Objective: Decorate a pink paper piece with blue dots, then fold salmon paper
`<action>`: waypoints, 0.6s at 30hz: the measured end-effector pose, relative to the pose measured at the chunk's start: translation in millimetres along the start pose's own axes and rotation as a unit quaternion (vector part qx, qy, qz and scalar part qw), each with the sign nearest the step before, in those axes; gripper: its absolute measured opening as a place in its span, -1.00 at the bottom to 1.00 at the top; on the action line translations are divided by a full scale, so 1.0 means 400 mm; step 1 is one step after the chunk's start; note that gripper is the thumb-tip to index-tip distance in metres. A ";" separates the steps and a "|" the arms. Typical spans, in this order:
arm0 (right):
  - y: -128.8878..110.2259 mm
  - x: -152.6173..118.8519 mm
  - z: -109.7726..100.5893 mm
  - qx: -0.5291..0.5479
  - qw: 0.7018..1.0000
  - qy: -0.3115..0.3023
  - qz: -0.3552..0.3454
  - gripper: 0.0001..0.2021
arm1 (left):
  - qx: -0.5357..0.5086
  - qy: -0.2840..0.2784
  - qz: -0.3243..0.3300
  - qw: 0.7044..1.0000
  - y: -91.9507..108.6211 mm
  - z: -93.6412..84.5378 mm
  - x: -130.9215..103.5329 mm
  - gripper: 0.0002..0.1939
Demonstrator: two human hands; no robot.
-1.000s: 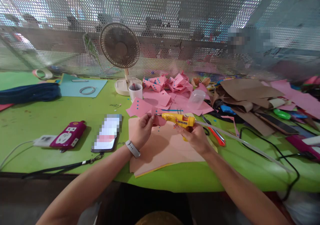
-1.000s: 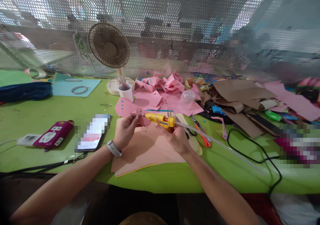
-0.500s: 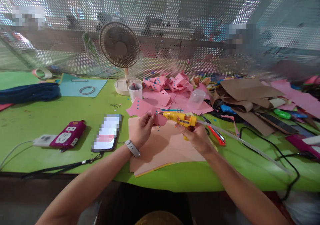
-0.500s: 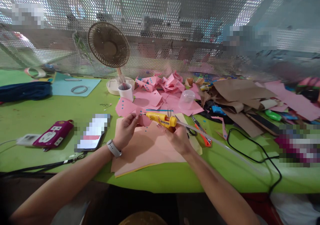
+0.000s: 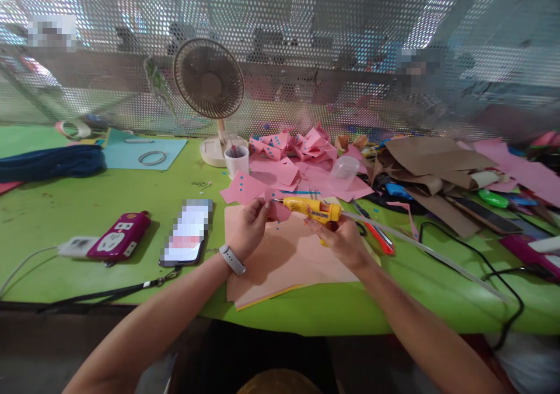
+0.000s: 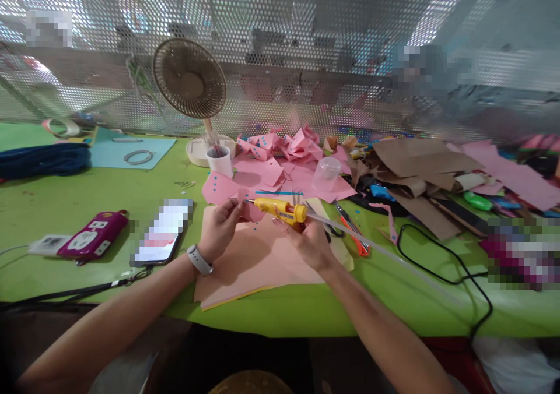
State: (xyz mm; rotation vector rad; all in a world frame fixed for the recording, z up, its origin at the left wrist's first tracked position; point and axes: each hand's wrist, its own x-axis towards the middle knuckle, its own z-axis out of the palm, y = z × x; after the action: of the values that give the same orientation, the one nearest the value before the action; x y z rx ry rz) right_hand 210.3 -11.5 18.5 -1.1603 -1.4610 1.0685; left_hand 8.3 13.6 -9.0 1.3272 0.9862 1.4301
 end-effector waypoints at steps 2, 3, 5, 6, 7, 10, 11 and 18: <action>0.000 0.000 0.001 -0.004 1.000 0.003 0.002 -0.60 | 0.005 -0.002 -0.002 1.000 0.001 0.000 -0.001 -0.59; 0.000 0.000 0.001 -0.004 1.000 0.004 0.000 -0.60 | 0.005 -0.002 -0.002 1.000 0.001 0.000 -0.001 -0.59; -0.002 0.000 0.002 -0.005 1.000 0.007 -0.002 -0.61 | 0.003 -0.001 -0.001 1.000 0.000 0.000 0.000 -0.59; -0.003 0.000 0.002 -0.006 1.000 0.008 -0.002 -0.61 | 0.005 -0.001 0.000 1.000 0.000 0.001 0.000 -0.59; -0.005 0.000 0.003 -0.008 1.000 0.009 -0.002 -0.61 | 0.007 0.000 0.001 1.000 0.001 0.001 -0.001 -0.59; -0.011 -0.001 0.005 -0.016 1.000 0.008 0.001 -0.62 | 0.016 0.003 0.001 1.000 0.005 0.001 -0.002 -0.61; -0.012 -0.002 0.006 -0.018 1.000 0.007 0.002 -0.62 | 0.018 0.003 0.001 1.000 0.006 0.002 -0.003 -0.61; -0.018 -0.004 0.005 -0.003 1.000 0.011 0.006 -0.63 | 0.001 -0.003 0.001 1.000 0.002 0.001 0.000 -0.61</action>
State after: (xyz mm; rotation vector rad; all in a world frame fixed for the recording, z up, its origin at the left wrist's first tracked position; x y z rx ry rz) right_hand 207.2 -14.3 24.9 -1.1832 -1.4423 1.0569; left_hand 8.7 13.3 -8.3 1.3337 0.9837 1.4250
